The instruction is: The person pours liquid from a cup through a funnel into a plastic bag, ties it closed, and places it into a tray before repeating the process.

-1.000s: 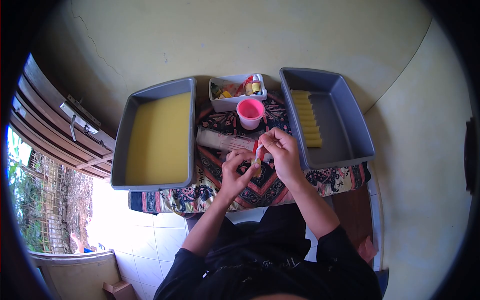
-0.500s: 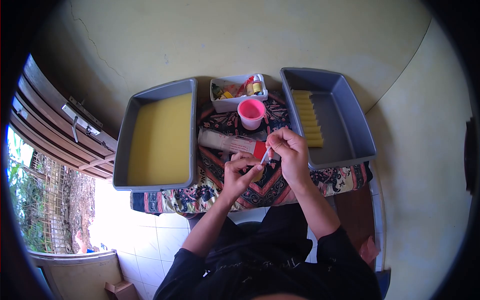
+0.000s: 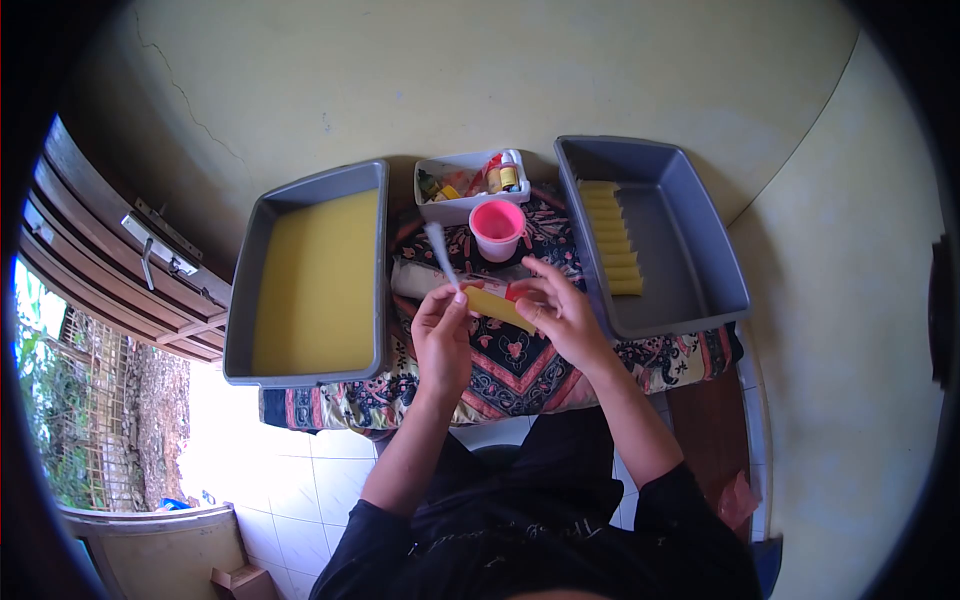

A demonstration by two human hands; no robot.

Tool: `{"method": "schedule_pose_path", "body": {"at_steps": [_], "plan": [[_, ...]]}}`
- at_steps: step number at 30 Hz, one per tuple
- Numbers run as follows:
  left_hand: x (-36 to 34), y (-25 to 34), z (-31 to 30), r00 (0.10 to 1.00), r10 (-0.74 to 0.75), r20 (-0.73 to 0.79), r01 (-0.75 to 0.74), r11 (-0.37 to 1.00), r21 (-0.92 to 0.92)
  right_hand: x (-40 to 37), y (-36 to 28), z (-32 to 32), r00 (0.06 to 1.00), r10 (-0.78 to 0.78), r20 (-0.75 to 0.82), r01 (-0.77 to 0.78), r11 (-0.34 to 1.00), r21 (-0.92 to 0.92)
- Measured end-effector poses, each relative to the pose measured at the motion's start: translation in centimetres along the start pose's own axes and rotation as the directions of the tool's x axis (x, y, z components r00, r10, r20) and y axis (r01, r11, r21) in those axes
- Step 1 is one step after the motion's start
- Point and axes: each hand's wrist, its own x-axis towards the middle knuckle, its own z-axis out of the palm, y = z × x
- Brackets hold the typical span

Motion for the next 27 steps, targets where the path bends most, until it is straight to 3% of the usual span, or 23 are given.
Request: {"method": "schedule_pose_path", "body": {"at_steps": [4, 7, 9, 11, 15, 17, 20, 27], "plan": [[-0.1, 0.0, -0.3, 1.000, 0.000, -0.004, 0.000, 0.995, -0.103, -1.0, -0.3, -0.5, 0.986, 0.113, 0.122, -0.136, 0.971, 0.197], [-0.2, 0.0, -0.6, 1.000, 0.002, -0.019, -0.004, 0.995, -0.103, -1.0, -0.6, -1.1, 0.983, 0.168, 0.071, -0.181, 0.952, 0.247], [-0.1, 0.0, -0.9, 1.000, 0.008, -0.020, -0.010, 0.997, -0.079, -0.8, -0.1, -1.3, 0.990, 0.132, -0.041, -0.102, 0.900, 0.423], [0.1, 0.0, -1.3, 0.995, 0.093, 0.044, -0.093, 0.996, 0.005, -0.8, 0.0, -1.5, 0.989, 0.142, -0.047, -0.109, 0.898, 0.427], [-0.5, 0.7, 0.5, 0.996, 0.085, 0.040, -0.084, 0.996, -0.032, -0.8, 0.8, -1.6, 0.989, 0.120, -0.081, -0.074, 0.901, 0.428], [-0.6, 0.3, 0.6, 0.999, 0.049, 0.018, -0.051, 0.990, 0.129, -0.9, 0.9, -1.7, 0.989, 0.107, -0.098, -0.057, 0.907, 0.417], [-0.3, -0.6, -0.2, 0.999, 0.053, 0.003, -0.053, 0.983, 0.176, -1.1, 0.1, -1.5, 0.985, 0.126, -0.121, -0.049, 0.866, 0.498], [-0.3, -1.7, 1.2, 0.995, 0.088, 0.041, -0.091, 0.992, 0.086, -1.8, -0.7, -2.8, 0.962, 0.070, -0.262, 0.043, 0.914, 0.403]]}}
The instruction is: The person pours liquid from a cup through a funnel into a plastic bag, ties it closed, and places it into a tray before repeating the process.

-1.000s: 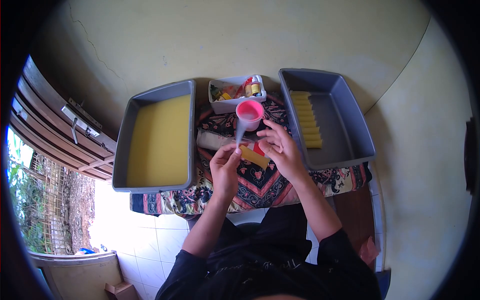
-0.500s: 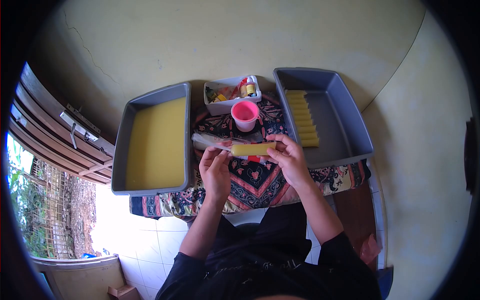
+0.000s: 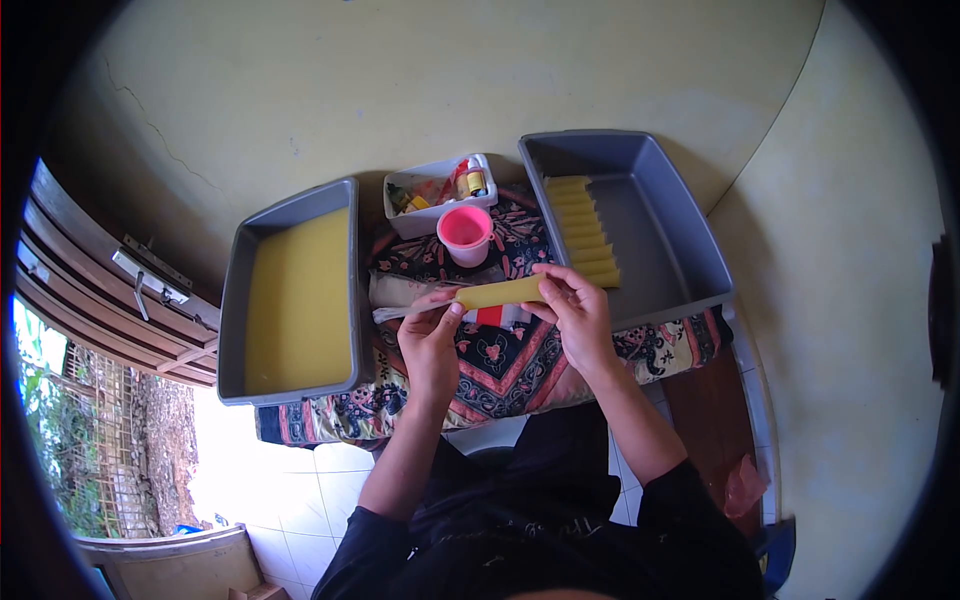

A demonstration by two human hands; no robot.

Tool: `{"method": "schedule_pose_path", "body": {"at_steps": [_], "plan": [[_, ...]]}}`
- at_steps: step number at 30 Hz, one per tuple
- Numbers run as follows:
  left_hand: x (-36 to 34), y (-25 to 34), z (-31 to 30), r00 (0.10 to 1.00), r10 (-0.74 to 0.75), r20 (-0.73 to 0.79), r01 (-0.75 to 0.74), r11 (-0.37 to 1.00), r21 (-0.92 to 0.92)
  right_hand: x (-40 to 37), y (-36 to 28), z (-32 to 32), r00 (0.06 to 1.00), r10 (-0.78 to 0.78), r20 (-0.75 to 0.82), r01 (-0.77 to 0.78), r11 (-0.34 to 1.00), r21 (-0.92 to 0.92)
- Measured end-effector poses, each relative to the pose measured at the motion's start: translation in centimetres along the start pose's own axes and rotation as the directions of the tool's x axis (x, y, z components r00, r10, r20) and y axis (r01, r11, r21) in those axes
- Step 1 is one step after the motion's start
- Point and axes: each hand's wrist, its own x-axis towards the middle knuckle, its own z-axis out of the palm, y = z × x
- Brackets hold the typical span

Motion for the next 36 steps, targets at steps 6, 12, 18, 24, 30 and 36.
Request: {"method": "schedule_pose_path", "body": {"at_steps": [6, 12, 18, 24, 30, 36], "plan": [[-0.1, -1.3, 1.3, 0.998, -0.045, 0.038, 0.044, 0.999, 0.022, -0.3, -1.2, -2.4, 0.995, -0.044, -0.094, 0.039, 0.998, -0.047], [-0.5, -2.8, 4.1, 0.993, -0.058, 0.103, 0.044, 0.990, 0.137, -0.4, -2.4, -5.0, 0.974, -0.163, -0.158, 0.131, 0.972, -0.194], [0.1, -4.6, 6.7, 0.975, -0.156, 0.160, 0.105, 0.952, 0.287, 0.0, -4.3, -8.3, 0.960, -0.151, -0.235, 0.071, 0.946, -0.317], [2.9, -5.8, 8.7, 0.875, 0.067, 0.480, -0.432, 0.554, 0.711, 1.8, -5.2, -14.0, 0.969, -0.175, -0.172, 0.013, 0.738, -0.675], [5.8, -6.2, 11.4, 0.745, 0.012, 0.667, -0.630, 0.340, 0.698, 4.6, -6.9, -15.8, 0.992, 0.116, -0.053, -0.083, 0.271, -0.959], [7.5, -6.8, 13.1, 0.604, -0.382, 0.700, -0.730, 0.089, 0.678, 8.1, -4.9, -17.3, 0.940, 0.337, 0.052, 0.048, 0.020, -0.999]]}}
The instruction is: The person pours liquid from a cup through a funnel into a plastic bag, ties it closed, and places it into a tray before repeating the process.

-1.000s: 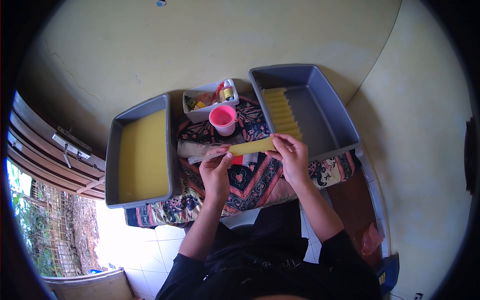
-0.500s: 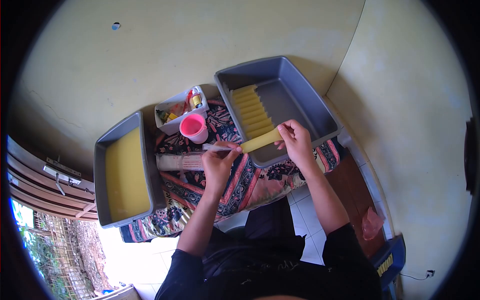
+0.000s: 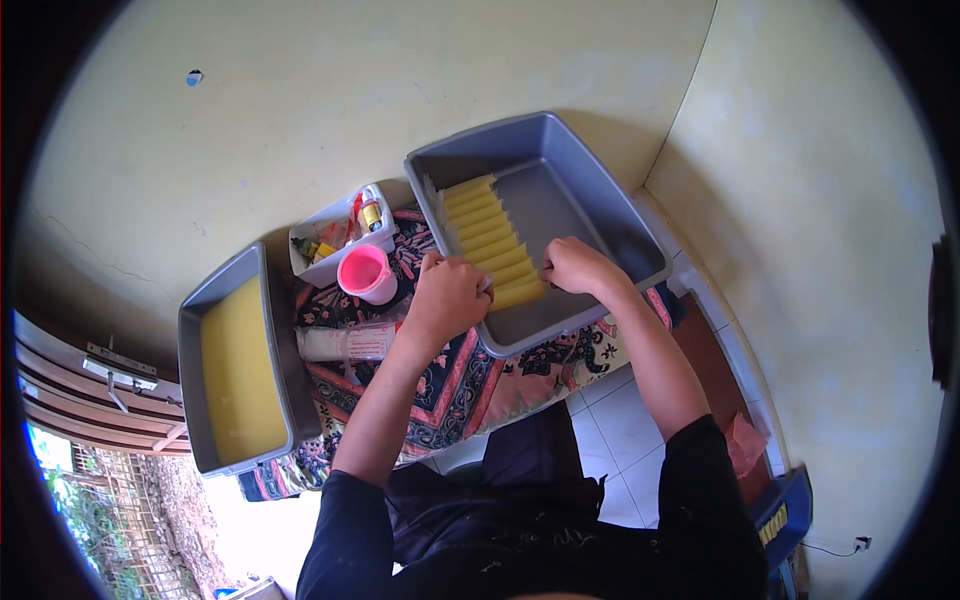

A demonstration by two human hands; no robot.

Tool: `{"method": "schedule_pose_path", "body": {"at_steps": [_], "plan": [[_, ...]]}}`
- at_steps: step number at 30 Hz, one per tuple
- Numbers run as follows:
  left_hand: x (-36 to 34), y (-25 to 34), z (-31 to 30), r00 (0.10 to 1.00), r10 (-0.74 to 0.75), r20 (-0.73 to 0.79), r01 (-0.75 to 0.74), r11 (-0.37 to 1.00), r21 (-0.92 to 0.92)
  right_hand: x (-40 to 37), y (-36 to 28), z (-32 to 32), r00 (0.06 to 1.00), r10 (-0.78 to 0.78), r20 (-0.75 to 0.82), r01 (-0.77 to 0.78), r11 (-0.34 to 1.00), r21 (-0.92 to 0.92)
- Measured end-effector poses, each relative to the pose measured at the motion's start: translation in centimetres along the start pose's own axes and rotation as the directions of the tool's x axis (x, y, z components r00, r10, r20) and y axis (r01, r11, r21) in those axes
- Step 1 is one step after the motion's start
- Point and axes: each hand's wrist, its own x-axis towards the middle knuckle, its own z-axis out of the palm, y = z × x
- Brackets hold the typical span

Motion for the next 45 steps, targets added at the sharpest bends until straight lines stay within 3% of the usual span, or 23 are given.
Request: {"method": "schedule_pose_path", "body": {"at_steps": [2, 9, 11, 16, 19, 22, 24, 26, 30, 37, 45], "plan": [[0.6, 0.0, 0.6, 0.988, -0.038, 0.149, -0.008, 0.956, 0.295, 0.5, -0.3, 0.1, 1.000, 0.001, 0.016, 0.000, 0.999, -0.041], [1.7, -0.1, 1.0, 0.946, -0.002, 0.323, -0.149, 0.885, 0.441, 0.9, 0.6, 2.1, 0.999, 0.043, 0.009, -0.042, 0.993, -0.112], [2.2, 0.1, 1.0, 0.864, -0.015, 0.503, -0.208, 0.899, 0.384, 0.8, 0.5, 2.2, 0.999, 0.051, 0.014, -0.049, 0.991, -0.128], [2.6, -0.1, 1.3, 0.861, -0.012, 0.509, -0.203, 0.909, 0.365, 0.9, 0.6, 2.5, 0.999, 0.027, 0.017, -0.025, 0.996, -0.088], [2.6, 0.2, 0.9, 0.850, -0.013, 0.527, -0.193, 0.923, 0.334, 0.5, 0.2, 2.2, 0.995, 0.100, 0.001, -0.100, 0.990, -0.100], [2.7, 0.5, 0.9, 0.840, -0.024, 0.541, -0.196, 0.918, 0.345, 0.1, -0.6, 1.5, 0.992, 0.098, 0.077, -0.088, 0.988, -0.125], [3.0, 1.1, 1.0, 0.828, -0.044, 0.559, -0.205, 0.904, 0.375, -0.2, -1.3, 1.1, 0.948, 0.135, 0.287, -0.083, 0.979, -0.185], [3.4, 1.7, 0.9, 0.762, -0.121, 0.637, -0.196, 0.893, 0.405, -0.4, -1.3, 0.9, 0.935, 0.113, 0.335, -0.067, 0.987, -0.144], [3.7, 2.1, 0.7, 0.740, -0.151, 0.655, -0.195, 0.884, 0.424, -0.5, -1.7, 0.6, 0.887, 0.094, 0.451, -0.051, 0.993, -0.106], [3.1, 1.5, 1.3, 0.791, -0.123, 0.600, -0.189, 0.883, 0.429, -0.5, -1.9, 0.6, 0.867, 0.071, 0.494, -0.011, 0.992, -0.123], [2.7, 1.0, 1.5, 0.833, -0.079, 0.548, -0.194, 0.885, 0.423, -0.6, -1.9, 0.6, 0.903, 0.039, 0.429, -0.015, 0.998, -0.059]]}}
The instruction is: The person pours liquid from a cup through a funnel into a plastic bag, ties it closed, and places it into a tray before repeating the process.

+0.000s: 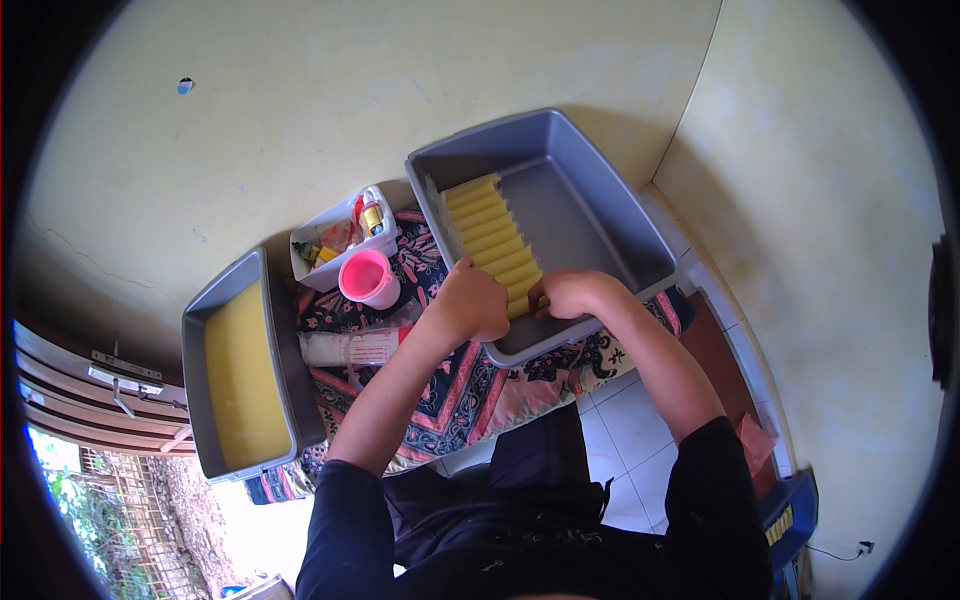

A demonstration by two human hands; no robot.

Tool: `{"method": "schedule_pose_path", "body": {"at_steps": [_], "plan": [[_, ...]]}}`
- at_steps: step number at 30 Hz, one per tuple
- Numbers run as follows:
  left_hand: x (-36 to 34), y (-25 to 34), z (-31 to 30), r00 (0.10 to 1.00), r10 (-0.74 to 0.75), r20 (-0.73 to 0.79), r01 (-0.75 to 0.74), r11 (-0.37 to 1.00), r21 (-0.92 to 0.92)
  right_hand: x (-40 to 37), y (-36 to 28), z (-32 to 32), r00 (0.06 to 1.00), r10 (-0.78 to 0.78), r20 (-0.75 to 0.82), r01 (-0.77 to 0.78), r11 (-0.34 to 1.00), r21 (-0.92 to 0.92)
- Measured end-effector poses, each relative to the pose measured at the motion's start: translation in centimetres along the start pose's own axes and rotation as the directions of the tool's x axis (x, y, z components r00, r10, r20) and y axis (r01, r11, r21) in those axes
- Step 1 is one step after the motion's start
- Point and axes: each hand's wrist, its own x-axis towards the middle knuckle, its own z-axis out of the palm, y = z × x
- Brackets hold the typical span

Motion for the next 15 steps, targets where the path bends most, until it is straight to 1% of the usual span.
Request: {"method": "schedule_pose_path", "body": {"at_steps": [1, 2, 3, 4, 5, 6, 7, 8, 9, 10, 11, 12, 13, 14, 15], "plan": [[0.0, -0.1, 0.3, 0.999, 0.011, -0.044, -0.012, 0.999, -0.037, 0.0, 0.0, 0.1, 1.000, -0.002, -0.001, 0.002, 1.000, -0.003], [-0.1, -0.2, 0.6, 0.996, 0.019, -0.088, -0.026, 0.997, -0.074, 0.1, 0.1, 0.2, 0.998, 0.008, -0.066, -0.007, 1.000, 0.009], [-0.3, -0.2, 0.8, 0.996, 0.016, -0.089, -0.023, 0.997, -0.076, 0.0, 0.1, 0.3, 0.991, 0.018, -0.130, -0.015, 1.000, 0.022], [-0.6, -0.3, 1.0, 0.976, 0.022, -0.217, -0.057, 0.986, -0.157, 0.0, 0.0, 0.2, 0.992, 0.014, -0.129, -0.012, 1.000, 0.019], [-0.9, -0.4, 1.2, 0.940, 0.016, -0.341, -0.100, 0.968, -0.232, 0.0, -0.1, 0.1, 0.982, 0.006, -0.189, -0.004, 1.000, 0.010], [-1.2, -0.5, 1.6, 0.940, 0.010, -0.341, -0.095, 0.968, -0.234, -0.1, -0.2, 0.0, 0.969, -0.003, -0.248, 0.003, 1.000, 0.000], [-1.6, -0.5, 2.0, 0.884, -0.014, -0.468, -0.173, 0.919, -0.355, -0.2, -0.3, 0.0, 0.969, -0.007, -0.248, 0.006, 1.000, -0.004], [-2.0, -0.6, 2.4, 0.811, -0.059, -0.582, -0.265, 0.850, -0.455, -0.3, -0.3, 0.1, 0.938, -0.021, -0.347, 0.021, 1.000, -0.004], [-2.4, -0.6, 2.8, 0.809, -0.063, -0.585, -0.262, 0.851, -0.454, -0.3, -0.4, 0.1, 0.896, -0.036, -0.443, 0.037, 0.999, -0.006], [-3.0, -0.5, 3.2, 0.744, -0.094, -0.661, -0.306, 0.832, -0.463, -0.3, -0.6, 0.2, 0.896, -0.041, -0.443, 0.040, 0.999, -0.012], [-3.7, -0.5, 3.6, 0.672, -0.128, -0.729, -0.350, 0.813, -0.466, -0.3, -0.8, 0.2, 0.815, -0.098, -0.572, 0.117, 0.993, -0.004], [-4.5, -0.3, 3.7, 0.669, -0.135, -0.731, -0.346, 0.814, -0.467, -0.4, -1.3, 0.1, 0.711, -0.146, -0.687, 0.195, 0.981, -0.006], [-5.6, -0.1, 3.7, 0.632, -0.229, -0.740, -0.374, 0.746, -0.550, -0.5, -2.0, 0.2, 0.712, -0.153, -0.685, 0.199, 0.980, -0.013], [-6.5, 0.0, 3.9, 0.595, -0.323, -0.736, -0.406, 0.669, -0.623, -0.6, -2.8, 0.6, 0.623, -0.181, -0.761, 0.303, 0.953, 0.021], [-7.4, -0.2, 4.3, 0.592, -0.329, -0.736, -0.403, 0.669, -0.624, -1.0, -4.0, 1.0, 0.525, -0.194, -0.829, 0.407, 0.913, 0.044]]}}
